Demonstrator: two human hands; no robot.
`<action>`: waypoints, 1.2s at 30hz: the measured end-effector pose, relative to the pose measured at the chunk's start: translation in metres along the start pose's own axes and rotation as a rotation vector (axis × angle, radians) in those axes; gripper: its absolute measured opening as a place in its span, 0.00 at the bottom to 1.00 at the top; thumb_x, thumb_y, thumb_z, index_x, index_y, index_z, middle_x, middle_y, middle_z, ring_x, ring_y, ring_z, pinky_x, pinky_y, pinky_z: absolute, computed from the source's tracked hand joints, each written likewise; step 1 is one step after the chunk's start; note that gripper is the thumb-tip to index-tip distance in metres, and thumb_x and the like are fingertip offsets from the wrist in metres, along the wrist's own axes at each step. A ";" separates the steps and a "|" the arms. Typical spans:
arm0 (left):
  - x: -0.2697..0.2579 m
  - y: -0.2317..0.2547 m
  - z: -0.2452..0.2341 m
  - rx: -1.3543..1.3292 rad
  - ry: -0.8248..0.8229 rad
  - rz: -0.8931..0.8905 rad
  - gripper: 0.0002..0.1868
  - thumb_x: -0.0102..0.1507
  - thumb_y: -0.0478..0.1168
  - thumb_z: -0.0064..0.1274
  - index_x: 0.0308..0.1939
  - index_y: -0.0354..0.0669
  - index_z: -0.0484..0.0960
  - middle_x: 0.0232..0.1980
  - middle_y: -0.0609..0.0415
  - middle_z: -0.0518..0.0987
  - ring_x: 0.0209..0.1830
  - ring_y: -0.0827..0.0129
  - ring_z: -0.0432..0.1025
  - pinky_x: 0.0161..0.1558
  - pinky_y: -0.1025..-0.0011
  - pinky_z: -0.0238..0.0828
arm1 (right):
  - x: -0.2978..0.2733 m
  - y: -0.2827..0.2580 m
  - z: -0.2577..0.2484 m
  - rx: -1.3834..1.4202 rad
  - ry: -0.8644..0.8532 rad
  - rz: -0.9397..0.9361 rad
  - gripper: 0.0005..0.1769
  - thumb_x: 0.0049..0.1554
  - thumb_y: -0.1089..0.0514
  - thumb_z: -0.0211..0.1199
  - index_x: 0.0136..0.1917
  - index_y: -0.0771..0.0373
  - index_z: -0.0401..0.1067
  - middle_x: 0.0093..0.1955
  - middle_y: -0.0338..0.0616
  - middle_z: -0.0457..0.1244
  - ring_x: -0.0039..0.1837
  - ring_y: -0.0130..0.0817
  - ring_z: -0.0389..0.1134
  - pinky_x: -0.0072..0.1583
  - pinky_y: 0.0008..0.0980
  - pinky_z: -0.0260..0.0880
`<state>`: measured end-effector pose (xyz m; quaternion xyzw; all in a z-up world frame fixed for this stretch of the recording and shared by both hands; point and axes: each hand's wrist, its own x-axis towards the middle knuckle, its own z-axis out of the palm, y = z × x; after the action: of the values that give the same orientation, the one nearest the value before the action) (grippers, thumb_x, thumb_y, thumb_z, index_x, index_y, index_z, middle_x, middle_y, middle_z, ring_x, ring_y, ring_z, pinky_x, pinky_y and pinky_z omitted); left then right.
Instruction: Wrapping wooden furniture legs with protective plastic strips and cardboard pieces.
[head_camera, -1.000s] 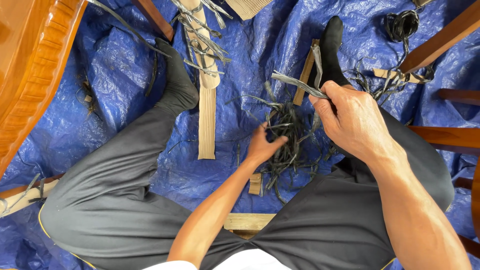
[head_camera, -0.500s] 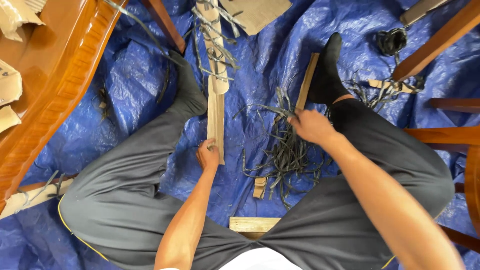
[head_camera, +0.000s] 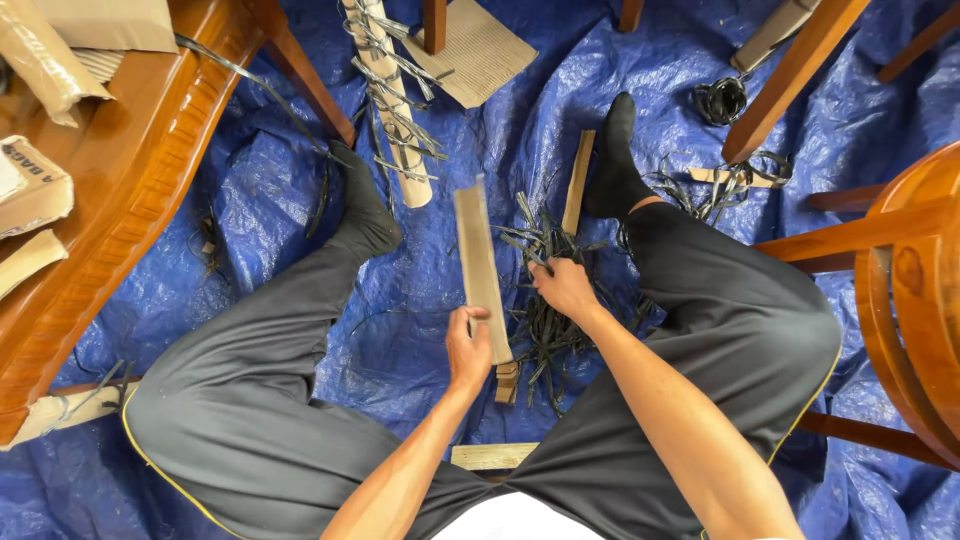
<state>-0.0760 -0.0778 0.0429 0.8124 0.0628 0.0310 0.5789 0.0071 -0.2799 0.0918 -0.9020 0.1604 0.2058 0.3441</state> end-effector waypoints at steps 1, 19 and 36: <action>-0.010 0.014 0.001 -0.056 -0.019 0.041 0.06 0.62 0.30 0.47 0.41 0.38 0.79 0.44 0.47 0.79 0.48 0.58 0.75 0.54 0.62 0.69 | -0.006 -0.010 -0.003 0.118 -0.029 0.023 0.29 0.63 0.38 0.58 0.53 0.70 0.77 0.48 0.58 0.72 0.51 0.50 0.75 0.55 0.43 0.73; -0.047 0.141 0.007 -0.597 -0.164 -0.145 0.04 0.71 0.35 0.46 0.42 0.38 0.73 0.32 0.56 0.72 0.29 0.76 0.65 0.30 0.73 0.63 | -0.089 -0.109 -0.100 0.684 -0.340 -0.167 0.24 0.59 0.38 0.56 0.59 0.56 0.73 0.47 0.35 0.67 0.45 0.23 0.69 0.42 0.27 0.65; -0.105 0.362 -0.160 -1.043 -0.802 0.282 0.15 0.73 0.47 0.52 0.47 0.37 0.80 0.48 0.53 0.83 0.46 0.71 0.74 0.53 0.74 0.72 | -0.121 -0.114 -0.261 0.631 0.170 -0.286 0.17 0.63 0.48 0.58 0.54 0.65 0.67 0.43 0.46 0.67 0.38 0.32 0.70 0.44 0.37 0.74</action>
<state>-0.1758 -0.0586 0.4396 0.3754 -0.2870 -0.1713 0.8645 0.0199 -0.3606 0.3906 -0.7785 0.1164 0.0201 0.6164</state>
